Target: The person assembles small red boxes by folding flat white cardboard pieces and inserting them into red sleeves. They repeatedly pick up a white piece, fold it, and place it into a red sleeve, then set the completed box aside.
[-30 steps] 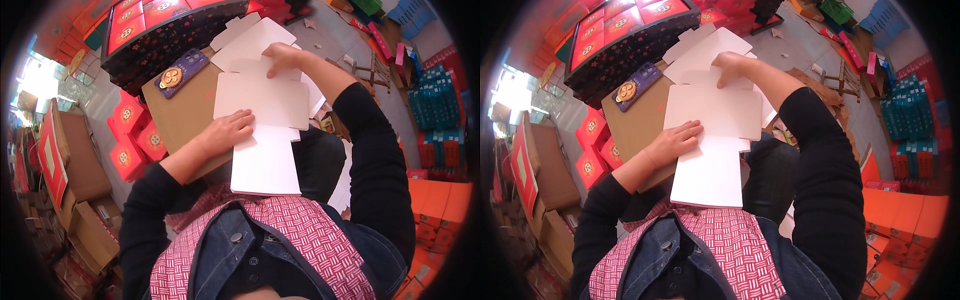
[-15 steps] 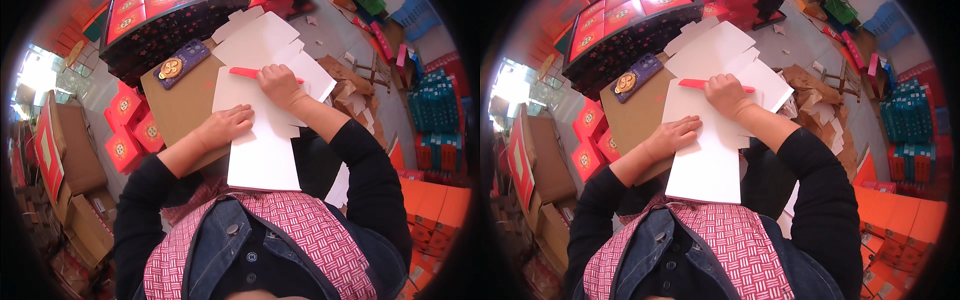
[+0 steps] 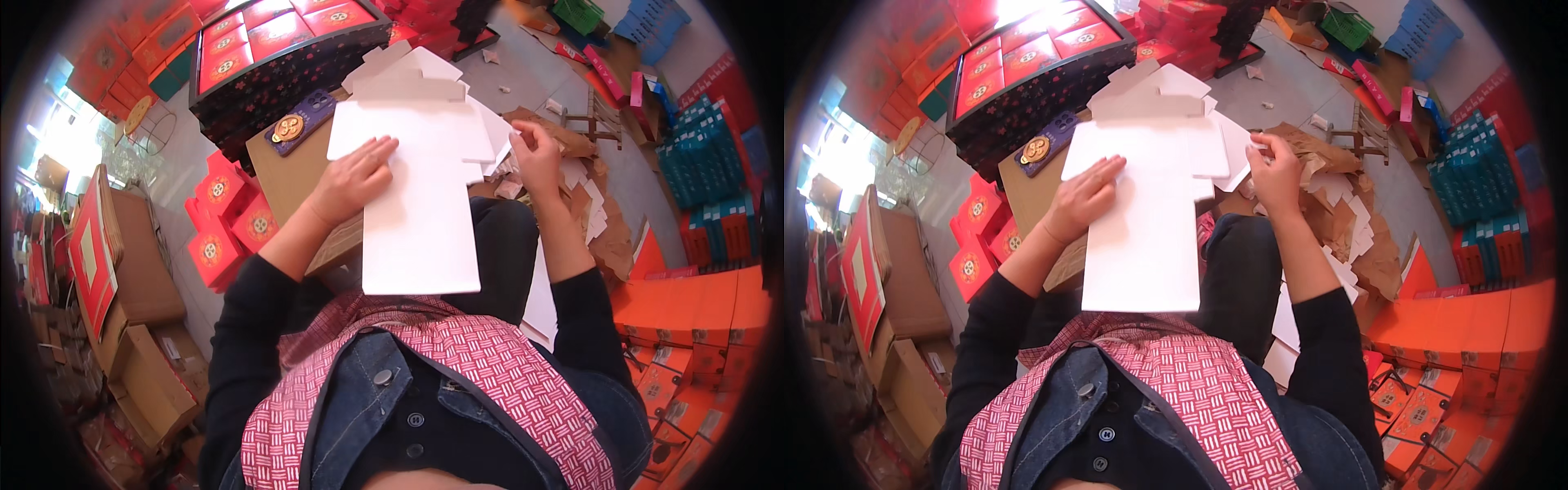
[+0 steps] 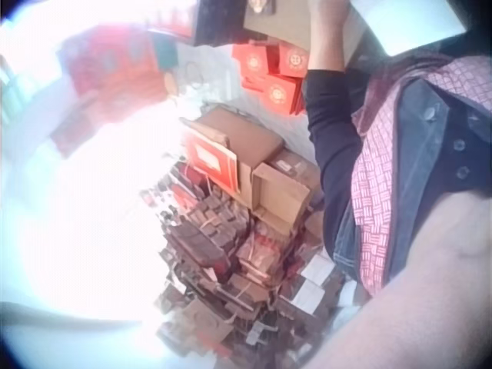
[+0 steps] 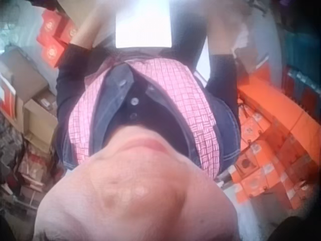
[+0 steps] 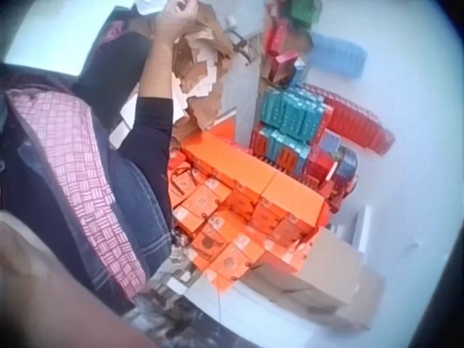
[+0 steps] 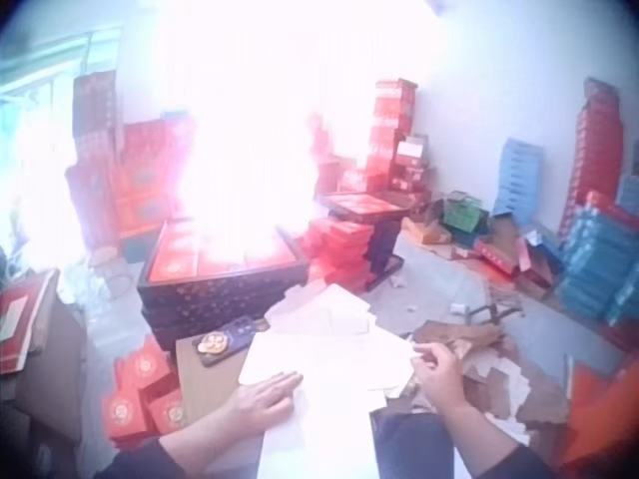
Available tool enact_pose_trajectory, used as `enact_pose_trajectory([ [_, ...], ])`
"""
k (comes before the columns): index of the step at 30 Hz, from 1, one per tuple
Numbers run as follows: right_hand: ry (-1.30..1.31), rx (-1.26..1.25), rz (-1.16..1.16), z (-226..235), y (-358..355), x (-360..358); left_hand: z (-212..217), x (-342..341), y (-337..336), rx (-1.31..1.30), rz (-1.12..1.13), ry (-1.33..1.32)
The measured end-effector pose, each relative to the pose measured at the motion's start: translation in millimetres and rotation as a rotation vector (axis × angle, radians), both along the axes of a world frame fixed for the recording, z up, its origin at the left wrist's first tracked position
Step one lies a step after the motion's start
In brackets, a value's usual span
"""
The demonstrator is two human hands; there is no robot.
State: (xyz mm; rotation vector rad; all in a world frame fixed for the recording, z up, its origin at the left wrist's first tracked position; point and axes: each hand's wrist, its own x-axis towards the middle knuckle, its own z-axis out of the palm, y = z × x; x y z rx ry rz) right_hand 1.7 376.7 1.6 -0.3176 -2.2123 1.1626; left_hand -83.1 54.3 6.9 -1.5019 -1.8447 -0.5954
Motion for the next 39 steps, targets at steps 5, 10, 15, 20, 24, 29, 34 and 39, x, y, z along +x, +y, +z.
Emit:
enact_pose_trajectory([
  [5,-0.071,-0.256,-0.086,-19.1,-1.6,51.5,10.7,-18.1,25.7,-0.137,0.187,-0.119],
  [10,-0.038,-0.168,-0.08,-18.1,-17.1,98.2,-22.9,20.7,-4.4,-0.283,0.391,-0.313],
  [15,0.084,-0.087,0.129,-9.6,-51.8,109.6,-43.4,96.0,-38.6,-0.1,0.35,-0.524],
  [20,0.152,0.12,0.318,0.8,-71.1,95.6,-61.3,175.4,-52.5,0.081,0.289,-0.625],
  [24,0.096,-0.031,0.559,41.3,-84.1,101.8,-73.0,197.6,-59.1,-0.024,0.264,-0.729],
  [29,0.382,-0.132,1.195,128.9,-116.9,107.0,-93.9,182.0,-46.7,-0.024,0.229,-0.971],
  [34,-0.27,0.965,0.741,62.9,-90.3,64.6,-50.3,150.0,-36.9,0.123,0.24,-0.657],
  [39,0.098,0.942,0.524,-27.3,-51.7,32.1,-28.2,60.2,-27.5,0.101,0.412,-0.502],
])
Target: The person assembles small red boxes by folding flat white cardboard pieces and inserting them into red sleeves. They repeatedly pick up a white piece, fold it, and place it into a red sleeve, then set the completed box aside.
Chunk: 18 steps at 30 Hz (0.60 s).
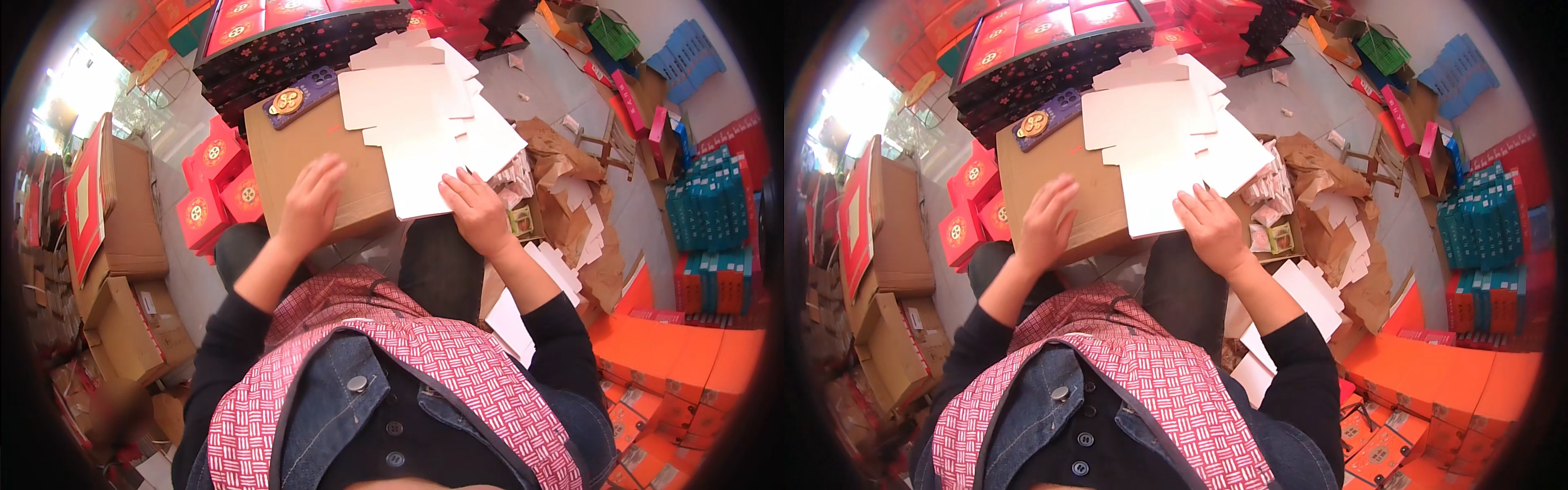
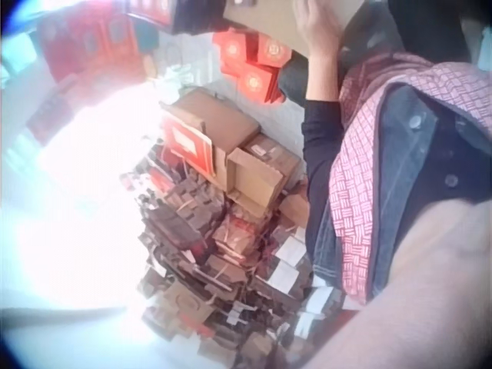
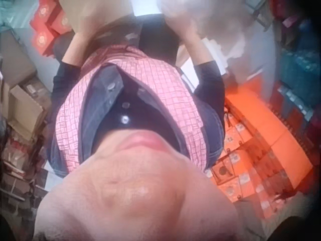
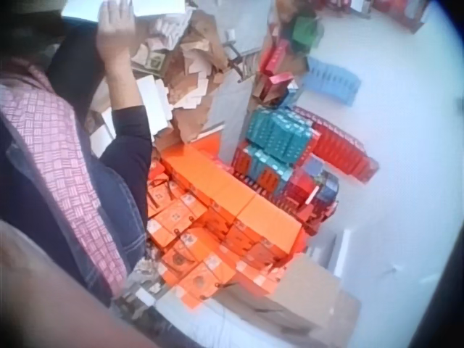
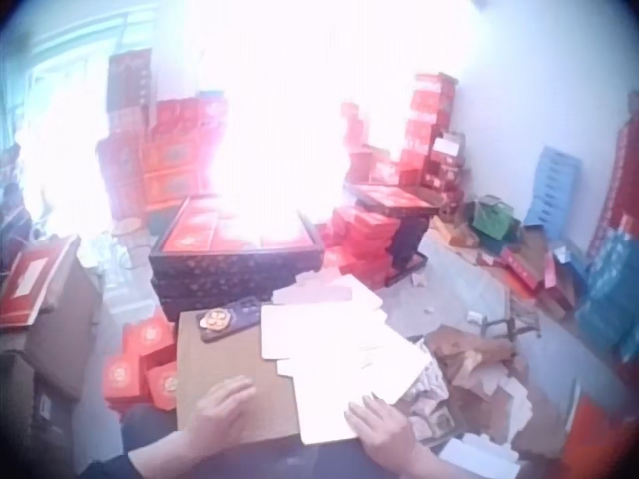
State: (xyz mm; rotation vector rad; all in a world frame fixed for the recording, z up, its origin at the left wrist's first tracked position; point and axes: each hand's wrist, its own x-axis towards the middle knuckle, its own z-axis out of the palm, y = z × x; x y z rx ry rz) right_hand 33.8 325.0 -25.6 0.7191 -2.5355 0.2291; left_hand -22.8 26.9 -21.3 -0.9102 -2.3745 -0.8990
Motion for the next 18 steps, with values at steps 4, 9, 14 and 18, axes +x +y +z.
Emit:
enact_pose_trajectory([
  [4,-0.007,-0.118,0.114,40.5,-10.5,11.2,12.0,-51.5,26.8,-0.138,-0.119,0.14],
  [9,-0.32,-0.261,0.261,79.0,-8.7,20.3,-16.1,-68.6,37.0,-0.261,-0.457,-0.024],
  [14,-0.461,-0.202,0.065,65.6,38.9,-23.9,-19.9,-74.0,23.8,-0.16,-0.474,-0.136],
  [18,-0.357,-0.177,0.188,16.8,24.4,-62.3,-15.1,-79.3,27.4,-0.155,-0.488,-0.225],
])
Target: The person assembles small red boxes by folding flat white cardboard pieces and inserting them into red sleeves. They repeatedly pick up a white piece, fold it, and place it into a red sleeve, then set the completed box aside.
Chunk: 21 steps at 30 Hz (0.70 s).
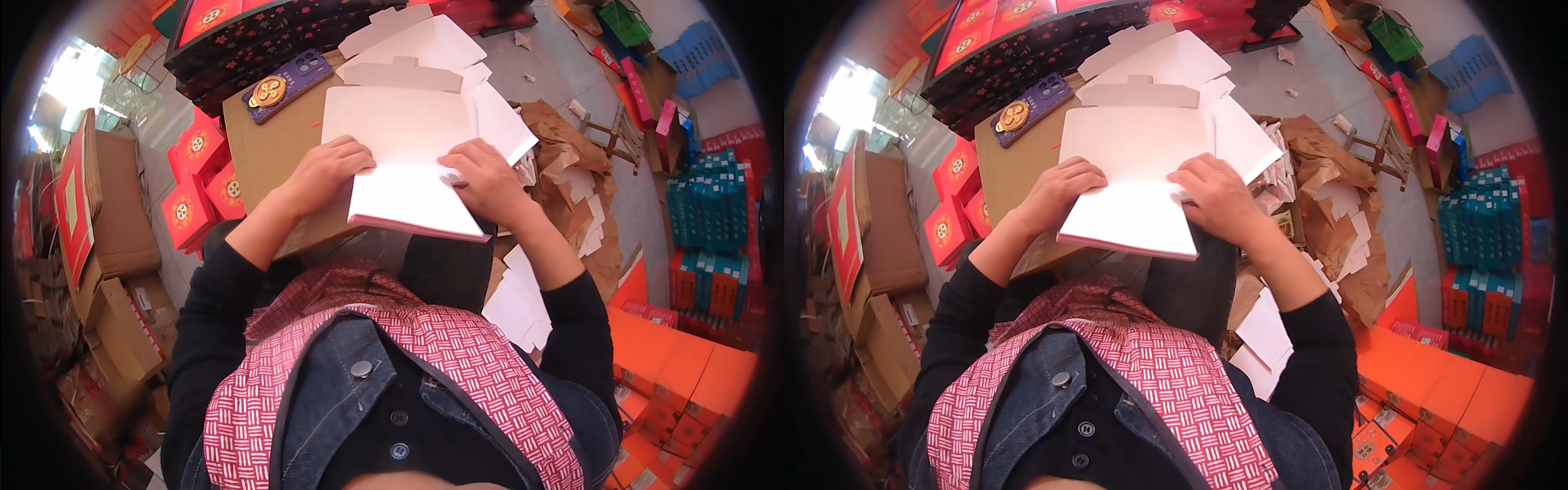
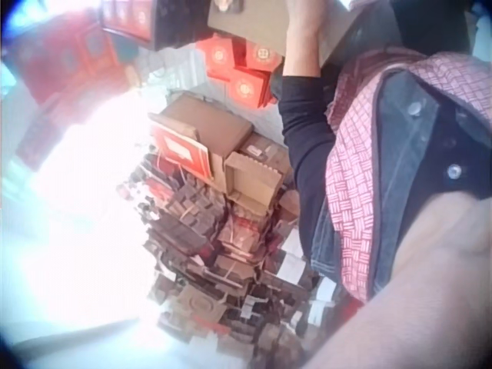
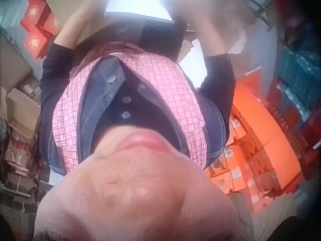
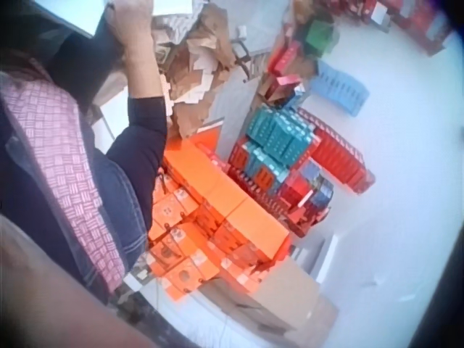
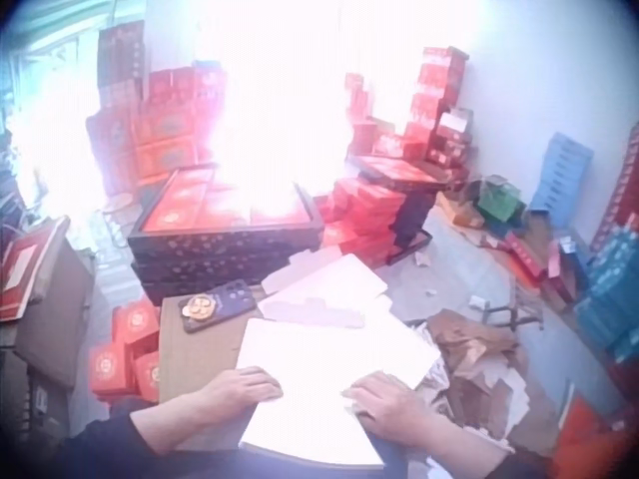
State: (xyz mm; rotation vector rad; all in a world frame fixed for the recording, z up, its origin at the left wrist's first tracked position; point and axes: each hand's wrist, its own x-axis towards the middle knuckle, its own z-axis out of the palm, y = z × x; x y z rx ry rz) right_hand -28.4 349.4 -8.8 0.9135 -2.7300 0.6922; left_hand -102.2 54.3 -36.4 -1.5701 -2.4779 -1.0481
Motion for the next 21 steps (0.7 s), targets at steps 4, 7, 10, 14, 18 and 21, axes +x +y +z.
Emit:
enact_pose_trajectory([
  [4,-0.112,-0.281,-0.054,-19.2,-6.8,-29.0,4.4,-14.2,9.7,-0.011,0.187,-0.335],
  [7,-0.801,-0.114,-0.209,-0.9,-0.1,-67.2,-0.9,-38.1,16.7,-0.033,0.302,-0.926],
  [10,-0.757,-0.237,-0.115,-5.4,-1.1,-68.6,-3.6,-41.8,18.2,-0.032,0.296,-0.936],
  [14,-0.387,-0.213,-0.076,-4.1,-2.0,-46.4,7.3,-19.9,18.6,0.11,0.335,-0.706],
  [18,0.189,-0.167,0.017,59.7,-6.7,-19.6,61.8,-5.9,20.1,0.309,0.103,0.12],
  [21,0.428,0.051,0.009,69.0,-1.7,-14.0,72.6,-5.6,30.6,0.33,0.07,0.403],
])
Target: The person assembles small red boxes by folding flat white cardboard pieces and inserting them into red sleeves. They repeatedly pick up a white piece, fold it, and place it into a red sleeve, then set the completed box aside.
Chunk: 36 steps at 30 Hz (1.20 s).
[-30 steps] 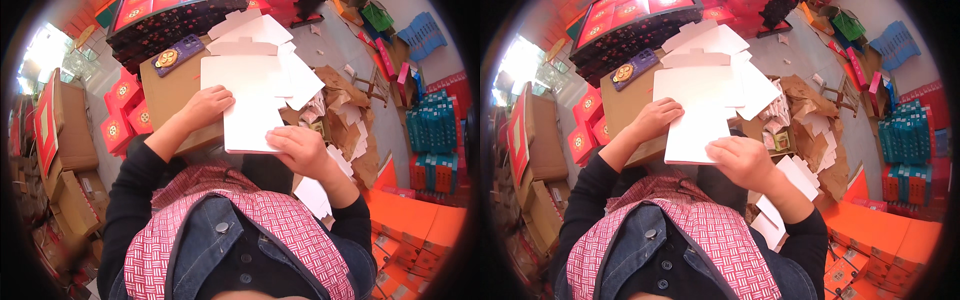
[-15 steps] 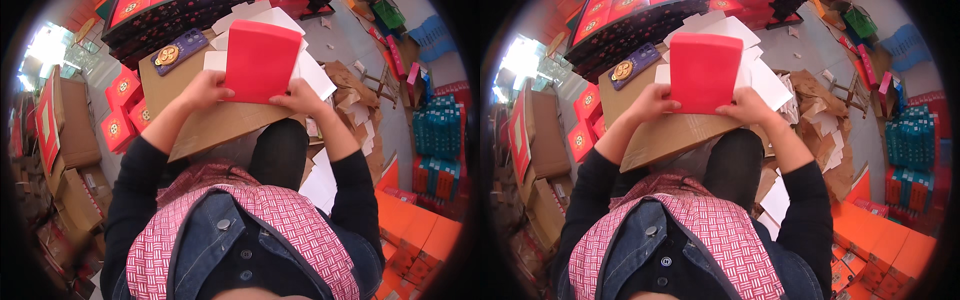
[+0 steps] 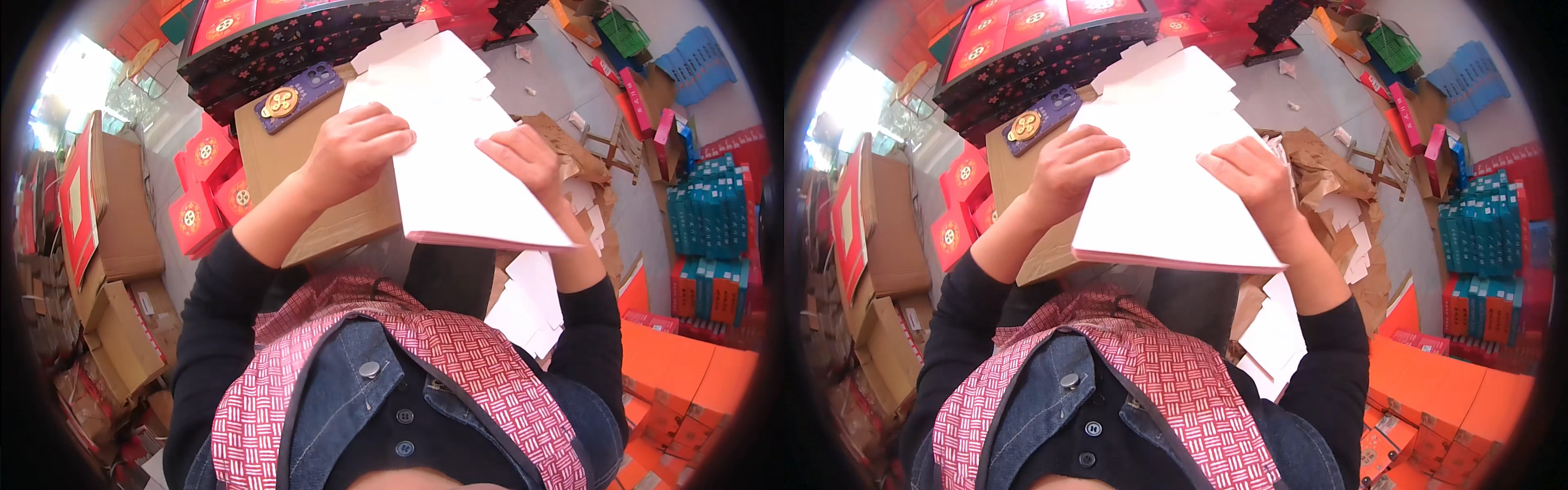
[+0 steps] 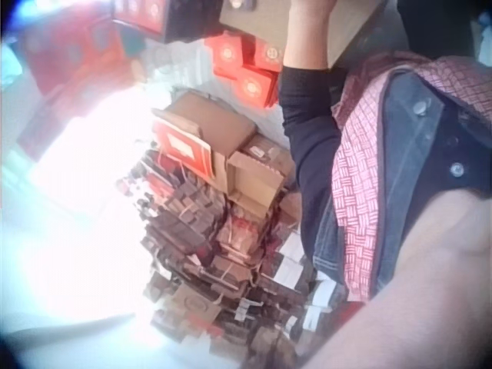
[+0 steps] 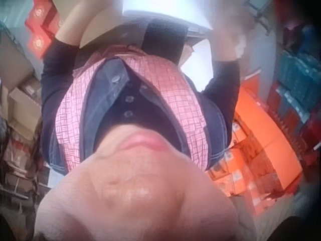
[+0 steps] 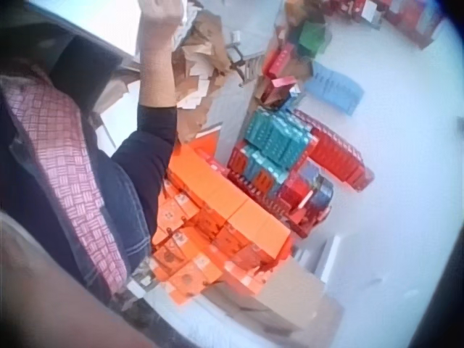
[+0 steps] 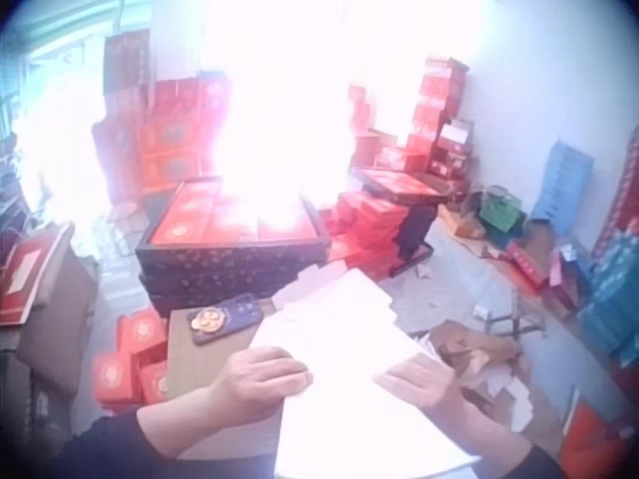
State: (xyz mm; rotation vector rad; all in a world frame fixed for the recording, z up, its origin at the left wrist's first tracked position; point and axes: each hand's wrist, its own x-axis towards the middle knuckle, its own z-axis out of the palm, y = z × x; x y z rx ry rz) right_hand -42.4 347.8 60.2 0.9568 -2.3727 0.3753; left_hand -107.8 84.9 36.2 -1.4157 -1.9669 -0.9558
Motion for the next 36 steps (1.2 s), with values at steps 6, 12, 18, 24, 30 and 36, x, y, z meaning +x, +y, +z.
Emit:
enact_pose_trajectory([
  [6,-0.309,-0.105,-0.29,-37.7,14.0,45.2,-63.4,18.3,-35.7,-0.204,0.422,-0.057],
  [12,-0.871,-0.869,0.684,79.1,-64.3,112.2,-71.3,100.6,-70.2,0.0,0.461,-0.332],
  [18,-0.779,-1.033,0.614,62.1,-103.4,126.2,-68.8,150.3,-64.8,0.1,0.354,-0.376],
  [24,-0.336,0.035,-0.238,-25.2,-109.1,114.2,-72.1,167.8,-84.3,0.104,0.378,-0.424],
  [30,-0.343,0.228,-0.265,-36.1,-109.8,108.1,-79.0,178.4,-97.7,0.143,0.388,-0.44],
  [36,-0.22,0.193,-0.233,-53.1,-102.6,102.0,-83.8,182.2,-102.0,0.155,0.366,-0.49],
])
